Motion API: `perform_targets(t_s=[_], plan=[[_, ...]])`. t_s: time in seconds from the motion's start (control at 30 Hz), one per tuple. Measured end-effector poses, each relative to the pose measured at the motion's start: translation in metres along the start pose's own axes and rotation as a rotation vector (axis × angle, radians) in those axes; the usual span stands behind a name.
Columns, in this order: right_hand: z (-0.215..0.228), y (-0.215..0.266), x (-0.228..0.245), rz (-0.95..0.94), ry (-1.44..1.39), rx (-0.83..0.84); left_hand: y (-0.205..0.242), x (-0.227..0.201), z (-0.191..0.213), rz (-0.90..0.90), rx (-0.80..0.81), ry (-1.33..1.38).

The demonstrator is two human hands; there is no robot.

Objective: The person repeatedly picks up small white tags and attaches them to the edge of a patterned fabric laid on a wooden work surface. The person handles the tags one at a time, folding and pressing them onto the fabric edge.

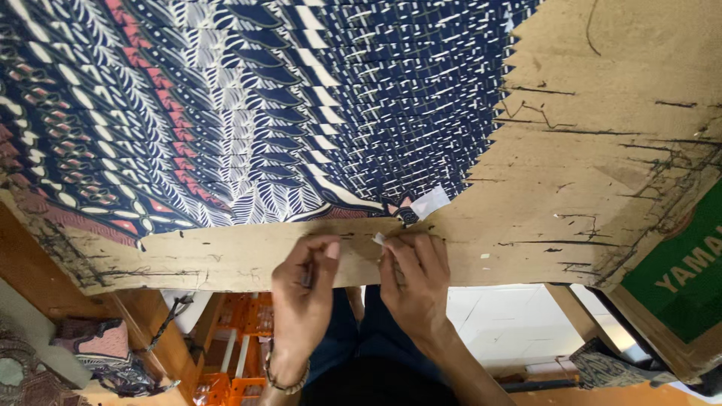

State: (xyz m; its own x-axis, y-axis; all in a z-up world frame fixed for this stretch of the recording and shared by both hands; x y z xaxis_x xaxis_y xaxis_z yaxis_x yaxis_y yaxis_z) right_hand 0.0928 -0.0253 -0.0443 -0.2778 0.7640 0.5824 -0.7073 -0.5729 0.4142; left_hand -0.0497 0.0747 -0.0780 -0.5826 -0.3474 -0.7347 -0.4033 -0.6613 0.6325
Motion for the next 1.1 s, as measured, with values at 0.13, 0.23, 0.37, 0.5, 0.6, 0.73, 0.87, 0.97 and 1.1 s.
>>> perform_targets(t_s=[0.13, 0.23, 0.37, 0.5, 0.6, 0.73, 0.87, 0.97, 1.1], plan=[[0.003, 0.002, 0.001, -0.133, -0.218, 0.085, 0.005, -0.001, -0.006, 0.067, 0.081, 0.096], [0.006, 0.004, 0.016, -0.096, -0.238, 0.143, 0.006, -0.013, -0.004, -0.07, 0.152, 0.176], [0.004, 0.005, 0.059, 0.176, -0.149, 0.138, 0.014, 0.003, 0.0, 0.002, 0.227, 0.439], [-0.009, 0.012, 0.095, 0.426, -0.08, 0.134, 0.026, 0.047, 0.015, 0.302, 0.143, 0.676], [-0.019, 0.015, 0.109, 0.467, -0.149, 0.145, 0.023, 0.043, 0.045, 0.112, 0.063, 0.657], [-0.037, 0.018, 0.127, 0.48, -0.153, 0.185, 0.024, 0.049, 0.07, 0.124, -0.047, 0.678], [-0.05, 0.012, 0.137, 0.331, -0.247, 0.263, 0.022, 0.048, 0.101, 0.094, -0.139, 0.563], [-0.058, 0.003, 0.147, 0.224, -0.341, 0.344, 0.019, 0.043, 0.125, 0.066, -0.15, 0.449], [-0.093, -0.001, 0.165, 0.125, -0.474, 0.557, 0.013, 0.004, 0.16, -0.268, -0.167, 0.151]])
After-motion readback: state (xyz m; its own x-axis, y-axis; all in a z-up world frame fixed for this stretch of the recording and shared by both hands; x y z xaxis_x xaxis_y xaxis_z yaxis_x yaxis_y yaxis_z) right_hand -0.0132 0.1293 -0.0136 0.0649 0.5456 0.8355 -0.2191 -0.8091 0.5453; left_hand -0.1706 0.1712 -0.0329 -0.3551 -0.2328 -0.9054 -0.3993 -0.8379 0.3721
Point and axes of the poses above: each hand's wrist, its own y-axis away from the middle knuckle, its own z-axis out of the back of the hand, x = y × z, the point moved 10 cm from there along -y, towards the middle knuckle, and after that the axes turned 11 degrees about -z, right-handed, at the moved point
